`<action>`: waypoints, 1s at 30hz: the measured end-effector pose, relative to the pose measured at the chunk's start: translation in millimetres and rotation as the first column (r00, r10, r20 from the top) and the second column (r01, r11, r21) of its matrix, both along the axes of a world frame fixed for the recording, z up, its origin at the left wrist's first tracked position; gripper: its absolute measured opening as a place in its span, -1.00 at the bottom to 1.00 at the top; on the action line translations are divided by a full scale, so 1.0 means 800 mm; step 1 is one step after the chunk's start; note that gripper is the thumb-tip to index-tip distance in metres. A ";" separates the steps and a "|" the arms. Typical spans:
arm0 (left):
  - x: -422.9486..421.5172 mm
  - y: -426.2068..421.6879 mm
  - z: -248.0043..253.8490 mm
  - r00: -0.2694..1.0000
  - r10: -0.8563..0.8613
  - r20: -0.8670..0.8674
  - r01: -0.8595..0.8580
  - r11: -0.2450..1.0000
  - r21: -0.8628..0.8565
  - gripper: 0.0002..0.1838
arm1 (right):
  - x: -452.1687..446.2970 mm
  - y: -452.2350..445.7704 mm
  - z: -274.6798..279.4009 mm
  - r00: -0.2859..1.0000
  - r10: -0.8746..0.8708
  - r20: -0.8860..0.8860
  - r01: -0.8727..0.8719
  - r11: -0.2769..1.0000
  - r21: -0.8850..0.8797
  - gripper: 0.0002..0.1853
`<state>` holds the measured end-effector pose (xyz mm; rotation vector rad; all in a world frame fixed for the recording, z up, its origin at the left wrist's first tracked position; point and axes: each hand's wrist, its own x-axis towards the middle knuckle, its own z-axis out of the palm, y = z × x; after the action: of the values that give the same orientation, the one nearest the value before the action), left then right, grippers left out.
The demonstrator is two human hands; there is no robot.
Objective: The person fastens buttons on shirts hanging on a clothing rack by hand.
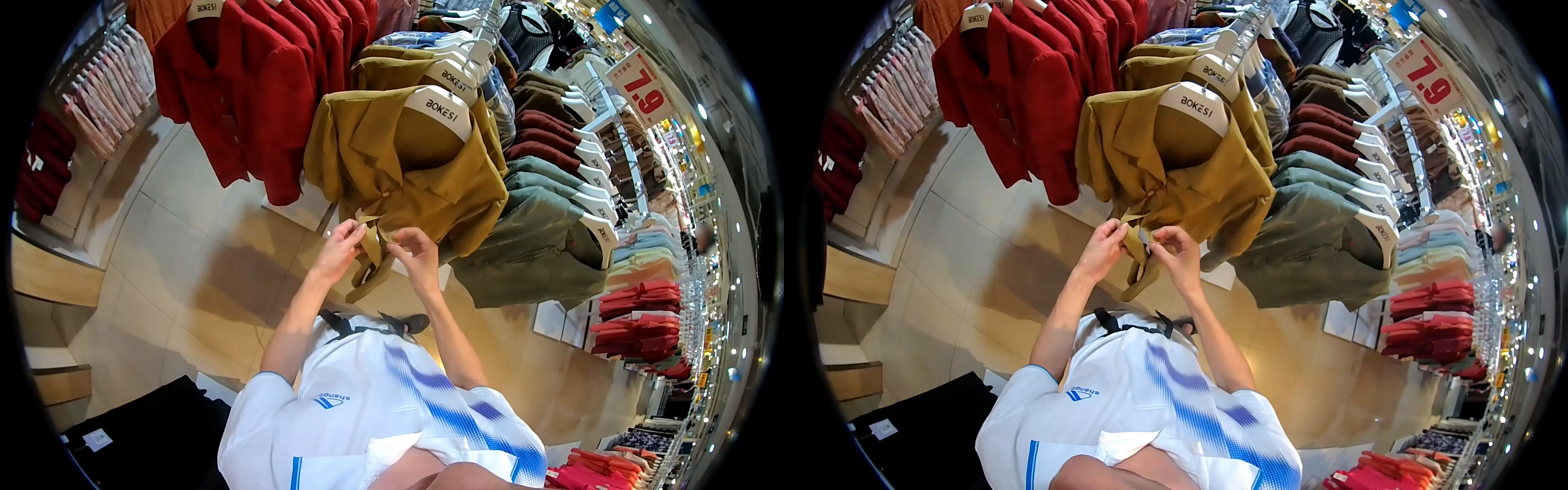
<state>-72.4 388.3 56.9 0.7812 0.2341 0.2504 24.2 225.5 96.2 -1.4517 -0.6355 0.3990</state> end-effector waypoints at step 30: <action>-0.003 -0.025 0.037 0.954 0.189 0.231 -0.285 0.348 0.893 -0.84 | -0.020 0.006 0.031 0.835 -0.012 0.550 0.112 0.982 -0.149 -0.79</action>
<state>-75.1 368.3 86.5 1.8943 0.0984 0.7431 8.5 230.4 120.6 -1.7691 -1.0280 -0.0291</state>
